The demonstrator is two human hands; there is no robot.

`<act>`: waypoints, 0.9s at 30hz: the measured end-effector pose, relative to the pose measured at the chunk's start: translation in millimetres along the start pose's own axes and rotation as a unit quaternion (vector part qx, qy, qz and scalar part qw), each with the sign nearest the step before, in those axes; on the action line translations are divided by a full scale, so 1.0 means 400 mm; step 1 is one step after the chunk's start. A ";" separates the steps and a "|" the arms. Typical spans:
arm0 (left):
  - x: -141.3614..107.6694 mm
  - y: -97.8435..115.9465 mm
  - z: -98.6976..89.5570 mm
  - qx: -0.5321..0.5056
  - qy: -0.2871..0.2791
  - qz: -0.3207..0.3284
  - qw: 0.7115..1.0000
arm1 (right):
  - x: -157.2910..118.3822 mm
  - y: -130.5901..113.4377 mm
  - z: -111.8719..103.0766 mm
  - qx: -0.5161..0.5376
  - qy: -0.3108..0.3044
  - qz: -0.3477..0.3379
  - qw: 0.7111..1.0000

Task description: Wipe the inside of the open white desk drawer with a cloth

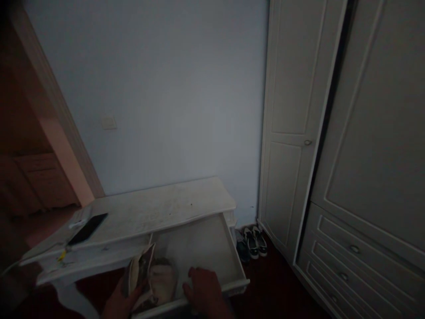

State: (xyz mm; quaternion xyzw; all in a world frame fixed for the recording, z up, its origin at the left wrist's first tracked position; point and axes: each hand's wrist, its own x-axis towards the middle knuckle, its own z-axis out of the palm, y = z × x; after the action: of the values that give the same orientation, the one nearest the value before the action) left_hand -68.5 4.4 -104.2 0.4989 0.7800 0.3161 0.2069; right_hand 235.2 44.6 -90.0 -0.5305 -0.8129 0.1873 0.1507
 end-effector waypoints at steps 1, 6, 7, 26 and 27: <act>-0.013 -0.017 0.003 0.003 -0.009 -0.008 1.000 | -0.001 -0.004 -0.005 -0.006 -0.004 -0.001 1.000; 0.031 0.053 0.002 0.053 -0.001 0.078 0.996 | -0.009 -0.024 -0.030 -0.029 -0.025 0.001 0.999; 0.057 0.086 -0.002 0.069 0.005 0.078 0.994 | -0.010 -0.025 -0.030 -0.034 -0.024 0.003 0.999; -0.035 0.023 -0.062 0.147 -0.140 0.061 0.977 | -0.010 -0.021 -0.009 -0.069 -0.014 0.003 0.998; -0.025 0.034 -0.063 0.158 -0.136 0.056 0.976 | -0.010 -0.023 -0.013 -0.068 -0.014 0.000 0.998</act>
State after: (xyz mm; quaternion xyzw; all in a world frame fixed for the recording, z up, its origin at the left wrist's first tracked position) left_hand -71.7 -7.7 -76.4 0.6067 0.7553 0.1287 0.2118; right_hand 231.7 38.3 -81.4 -0.5372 -0.8255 0.1391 0.1031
